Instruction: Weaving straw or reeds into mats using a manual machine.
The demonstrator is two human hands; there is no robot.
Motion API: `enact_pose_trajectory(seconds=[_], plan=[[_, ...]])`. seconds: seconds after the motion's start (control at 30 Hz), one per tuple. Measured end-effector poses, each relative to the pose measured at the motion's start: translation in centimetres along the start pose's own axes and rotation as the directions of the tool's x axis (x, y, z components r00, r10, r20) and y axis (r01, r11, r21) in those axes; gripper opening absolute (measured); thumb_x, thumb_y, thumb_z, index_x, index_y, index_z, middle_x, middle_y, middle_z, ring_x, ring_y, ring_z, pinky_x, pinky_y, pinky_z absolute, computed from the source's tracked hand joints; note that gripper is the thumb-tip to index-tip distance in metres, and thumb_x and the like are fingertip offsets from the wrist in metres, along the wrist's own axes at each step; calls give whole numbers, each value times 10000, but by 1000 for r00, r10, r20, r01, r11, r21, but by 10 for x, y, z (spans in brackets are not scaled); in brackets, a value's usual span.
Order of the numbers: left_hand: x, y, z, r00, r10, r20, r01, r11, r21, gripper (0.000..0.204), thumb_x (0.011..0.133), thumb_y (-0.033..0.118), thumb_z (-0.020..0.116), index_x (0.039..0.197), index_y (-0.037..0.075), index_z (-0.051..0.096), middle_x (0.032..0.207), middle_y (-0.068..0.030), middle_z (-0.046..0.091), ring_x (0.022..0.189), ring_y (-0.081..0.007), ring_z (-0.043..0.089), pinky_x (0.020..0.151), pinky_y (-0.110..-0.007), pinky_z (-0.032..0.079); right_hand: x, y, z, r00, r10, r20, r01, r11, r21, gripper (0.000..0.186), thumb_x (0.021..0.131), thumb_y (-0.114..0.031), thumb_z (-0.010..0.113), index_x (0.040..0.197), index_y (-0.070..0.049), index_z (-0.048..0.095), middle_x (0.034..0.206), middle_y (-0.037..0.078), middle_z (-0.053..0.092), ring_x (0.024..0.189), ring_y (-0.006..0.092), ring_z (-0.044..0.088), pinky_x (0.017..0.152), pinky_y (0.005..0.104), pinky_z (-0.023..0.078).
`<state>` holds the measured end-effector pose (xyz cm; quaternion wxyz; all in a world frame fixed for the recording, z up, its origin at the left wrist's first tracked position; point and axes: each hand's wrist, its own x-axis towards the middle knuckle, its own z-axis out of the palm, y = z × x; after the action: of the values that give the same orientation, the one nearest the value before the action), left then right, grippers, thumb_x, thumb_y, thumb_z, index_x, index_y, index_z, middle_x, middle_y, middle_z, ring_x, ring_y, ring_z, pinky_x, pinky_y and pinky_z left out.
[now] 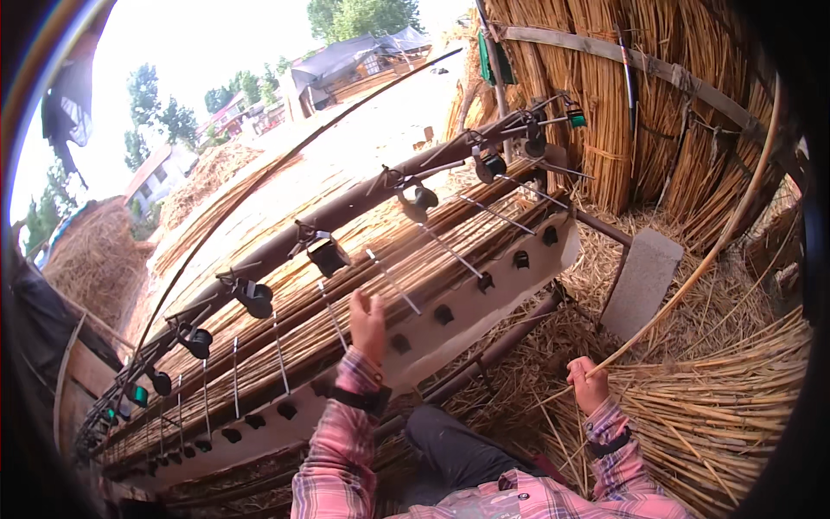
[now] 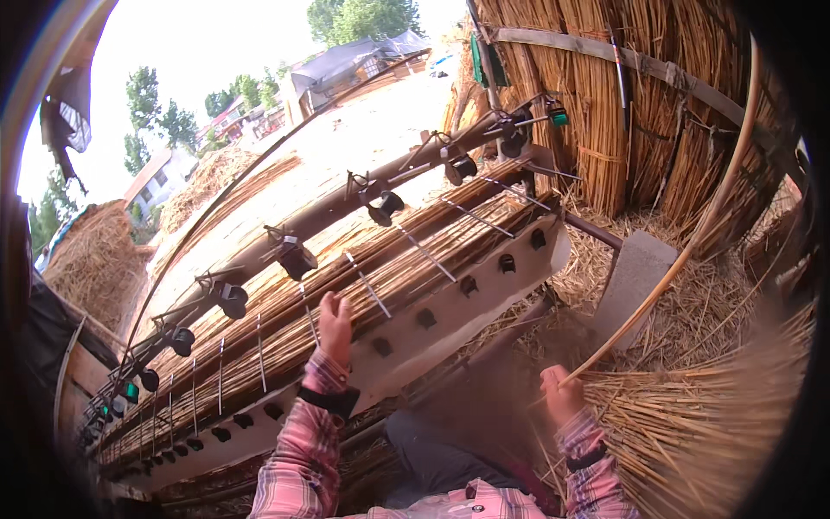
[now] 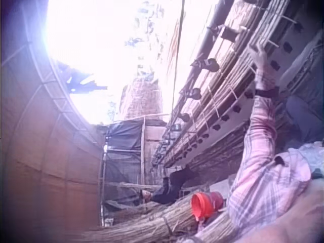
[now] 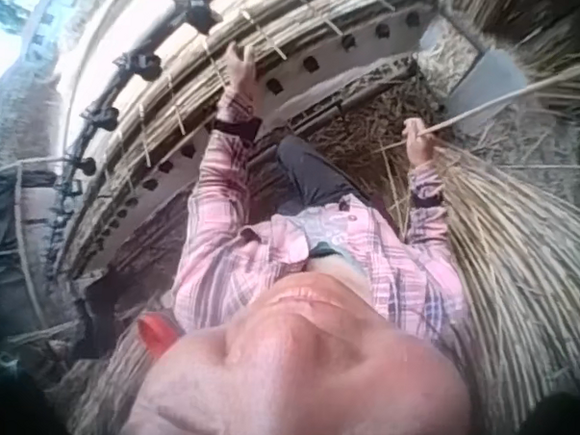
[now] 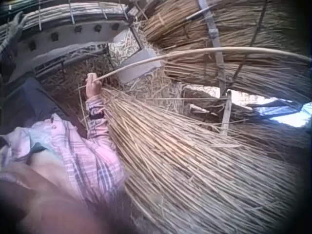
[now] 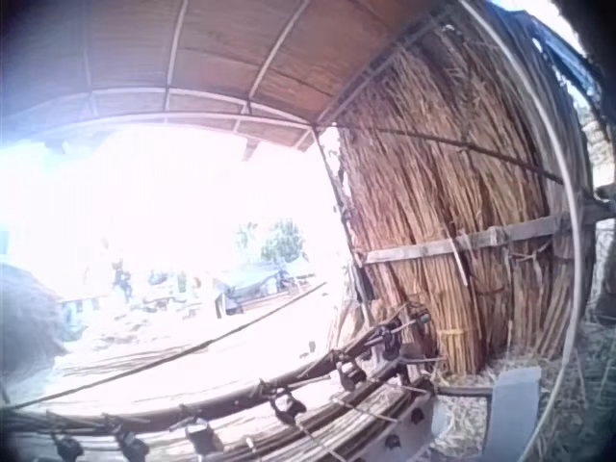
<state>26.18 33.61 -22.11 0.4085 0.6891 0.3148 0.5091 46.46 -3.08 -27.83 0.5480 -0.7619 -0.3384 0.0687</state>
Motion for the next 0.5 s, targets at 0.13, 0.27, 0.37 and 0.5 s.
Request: enact_pose_trajectory(seconds=[0.13, 0.27, 0.37, 0.5], plan=[[-182, 20, 48, 728, 159, 666, -226, 974, 15, 658, 895, 218, 554, 1411, 25, 195, 1365, -200, 342, 1249, -272, 389, 1040, -342, 295, 28, -93, 47, 932, -268, 242, 254, 963, 88, 193, 911, -176, 498, 837, -28, 597, 619, 98, 576, 588, 215, 603, 537, 323, 459], [-248, 35, 54, 811, -148, 566, 314, 926, -208, 304, 948, 207, 464, 1199, 37, 440, 1068, -110, 535, 997, -198, 517, 880, -294, 403, 2, -179, 95, 646, -571, 507, 481, 820, 310, 217, 892, -214, 538, 977, -22, 596, 783, 137, 604, 701, 258, 618, 618, 333, 491], [-232, 66, -4, 997, 26, 68, -6, 962, -272, 236, 965, 269, 440, 1061, 58, 486, 881, -38, 528, 817, -121, 512, 753, -248, 420, -29, -203, 132, 526, -767, 367, 668, 640, 380, 469, 876, -375, 575, 1151, 0, 519, 878, 116, 568, 760, 204, 582, 655, 307, 482], [-197, 114, -140, 946, -114, -304, -199, 538, -819, 330, 884, 436, 531, 846, 118, 453, 607, 33, 345, 541, -85, 343, 525, -249, 342, -69, -177, 171, 367, -689, 625, 532, 706, 467, 611, 832, -384, 632, 1253, 12, 433, 993, 137, 551, 870, 235, 566, 766, 326, 474]])
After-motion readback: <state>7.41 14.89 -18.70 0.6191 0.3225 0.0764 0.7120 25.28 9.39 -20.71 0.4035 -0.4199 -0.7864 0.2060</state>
